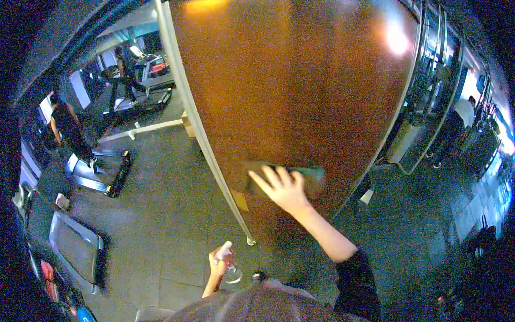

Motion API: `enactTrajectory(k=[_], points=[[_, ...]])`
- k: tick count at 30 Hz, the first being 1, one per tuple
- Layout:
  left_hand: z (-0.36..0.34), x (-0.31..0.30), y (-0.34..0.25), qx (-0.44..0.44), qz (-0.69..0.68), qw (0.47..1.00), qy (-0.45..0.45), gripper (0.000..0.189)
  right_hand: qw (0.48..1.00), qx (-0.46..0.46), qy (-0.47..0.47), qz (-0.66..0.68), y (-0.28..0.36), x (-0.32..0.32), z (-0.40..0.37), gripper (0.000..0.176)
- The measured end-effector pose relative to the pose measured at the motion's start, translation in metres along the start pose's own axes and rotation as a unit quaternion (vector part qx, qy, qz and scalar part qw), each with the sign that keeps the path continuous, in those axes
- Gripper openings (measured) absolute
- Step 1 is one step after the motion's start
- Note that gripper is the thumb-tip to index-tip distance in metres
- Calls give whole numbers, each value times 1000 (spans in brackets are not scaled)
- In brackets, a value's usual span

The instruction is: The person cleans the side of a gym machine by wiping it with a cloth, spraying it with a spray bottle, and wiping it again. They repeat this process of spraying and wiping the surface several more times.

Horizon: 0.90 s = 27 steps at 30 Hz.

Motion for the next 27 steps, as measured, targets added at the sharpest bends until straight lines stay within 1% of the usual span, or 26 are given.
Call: enactTrajectory(k=[2, 3, 5, 6, 8, 9, 11, 12, 13, 14, 15, 16, 17, 18, 19, 20, 21, 22, 24, 25, 26, 27], points=[[1, 5, 1, -30, -51, 998, 2, 19, 999, 18, -27, 12, -30, -10, -31, 45], [1, 5, 0, -30, -56, 998, -1, 19, 996, 56, -64, 19, -47, -14, -40, 43], [1, 7, -4, -32, -49, 998, 10, 17, 985, 118, -125, 12, -84, -32, -33, 42], [1, 7, 1, -32, -52, 998, 10, 17, 980, 147, -130, 16, -101, -51, -14, 44], [-1, 9, 6, 32, 55, 998, 12, 15, 939, 204, -272, 44, -129, -78, 34, 52], [-2, 8, 7, 32, 55, 998, 12, 15, 923, 203, -318, 81, -141, -88, 56, 56], [-6, 7, 13, -16, 50, 998, 35, 14, 910, 212, -354, 48, -148, -100, 100, 67], [-7, 5, 16, -15, 51, 998, 34, 14, 914, 236, -328, 48, -140, -108, 123, 73], [-8, 0, 27, 12, 65, 998, 18, 13, 915, 232, -329, 42, -121, -108, 140, 78], [-9, -1, 26, 38, 79, 996, 2, 13, 923, 238, -303, 15, -108, -105, 157, 80], [-10, -3, 21, 38, 81, 996, 2, 12, 936, 215, -278, 16, -93, -100, 169, 80], [-12, -3, 18, 38, 84, 996, 1, 12, 945, 196, -259, -44, -81, -86, 176, 67], [-12, -3, 19, -5, 69, 998, 11, 12, 949, 174, -250, -86, -69, -69, 179, 51], [-14, -2, 22, -50, 55, 997, 22, 12, 959, 146, -231, -77, -55, -59, 178, 42], [-14, -1, 24, -46, 58, 997, 23, 13, 965, 108, -220, -92, -40, -42, 174, 41], [-14, 0, 24, -48, 59, 997, 25, 13, 979, 88, -171, -70, -21, -27, 163, 52], [-14, 1, 22, -27, 75, 997, 15, 14, 989, 57, -126, -48, -2, -8, 148, 50], [-14, 1, 19, -5, 93, 996, 6, 16, 996, 3, -67, -55, 20, 9, 127, 48], [-14, 2, 16, -19, 83, 996, 10, 16, 996, -89, 7, 5, 50, 45, 68, 49], [-13, 1, 15, -33, 69, 997, 8, 17, 990, -133, 47, 7, 53, 48, 40, 49], [-12, 0, 15, -29, 74, 997, 10, 17, 988, -141, 62, 14, 52, 50, 14, 49], [-12, 0, 16, -41, 56, 998, 8, 17, 989, -128, 63, 36, 47, 48, -6, 48]])
Point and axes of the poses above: each hand's wrist, its own z-axis towards the middle knuckle, its own x-axis out of the palm, y = z × x, the point moved 4 cm from there along z, towards the middle knuckle, and after that the axes turned 14 degrees about z, right-handed, at the moved point
